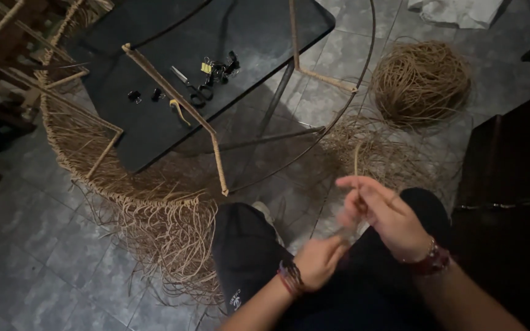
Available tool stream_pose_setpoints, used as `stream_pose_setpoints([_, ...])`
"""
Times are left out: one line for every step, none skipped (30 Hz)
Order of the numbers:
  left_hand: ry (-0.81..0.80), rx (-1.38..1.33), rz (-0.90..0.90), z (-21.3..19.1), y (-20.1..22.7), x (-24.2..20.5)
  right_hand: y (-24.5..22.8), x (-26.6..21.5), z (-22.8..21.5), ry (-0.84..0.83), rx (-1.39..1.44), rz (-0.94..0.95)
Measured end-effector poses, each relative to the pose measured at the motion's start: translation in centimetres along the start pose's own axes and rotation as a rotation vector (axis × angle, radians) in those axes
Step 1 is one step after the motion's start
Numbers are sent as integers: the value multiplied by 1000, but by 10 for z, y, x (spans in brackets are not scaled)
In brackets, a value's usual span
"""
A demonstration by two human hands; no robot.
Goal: Tying and weaving natural fiber strands onto a metal frame to create a decorative fringe
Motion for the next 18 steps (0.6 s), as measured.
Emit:
stream_pose_setpoints([-51,32,30,5,-6,-3,5,3,1,2,88,23])
stream_pose_setpoints([-100,63,60,10,-12,-5,9,6,1,3,174,46])
stream_pose_setpoints([-99,62,62,-1,1,-1,18,4,-1,3,172,46])
stream_pose_setpoints([28,-75,118,-19,15,0,29,3,0,-46,22,63])
stream_pose_setpoints([156,-212,174,-38,28,0,40,1,2,-96,-128,79])
stream_pose_setpoints([165,-212,168,-45,33,10,50,-4,2,-106,-127,82])
stream_pose_setpoints([91,-786,44,-50,29,21,61,-10,5,-181,-229,112])
stream_pose_setpoints([13,-1359,-86,-50,28,31,71,-17,6,-256,-334,141])
stream_pose_setpoints([25,-1362,-84,-55,28,38,74,-20,7,-268,-336,143])
stream_pose_setpoints([140,-1464,-12,-65,26,44,78,-23,8,-287,-302,196])
stream_pose_setpoints([256,-1562,63,-75,25,51,81,-27,8,-305,-268,248])
stream_pose_setpoints([260,-1566,70,-77,28,46,79,-24,6,-309,-276,249])
stream_pose_setpoints([295,-1437,-21,-78,28,42,72,-19,-1,-230,-282,145])
stream_pose_setpoints([316,-1313,-111,-75,29,38,63,-18,-10,-140,-292,45])
stream_pose_setpoints([309,-1324,-106,-60,15,37,64,-10,-18,-136,-303,50])
stream_pose_setpoints([253,-1214,-113,-42,4,35,63,-5,-35,18,-436,31])
stream_pose_setpoints([199,-1103,-117,-23,-7,34,61,0,-51,172,-567,12])
stream_pose_setpoints([193,-1110,-115,-22,1,28,52,4,-48,176,-575,15])
Point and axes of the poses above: each hand's wrist, its own x-axis towards the middle knuckle, its own z-axis out of the palm, y = z × x, the point moved 5 cm from there along x, towards the middle knuckle, and after that the axes turned 6 degrees about -z, right-handed, at the moved point
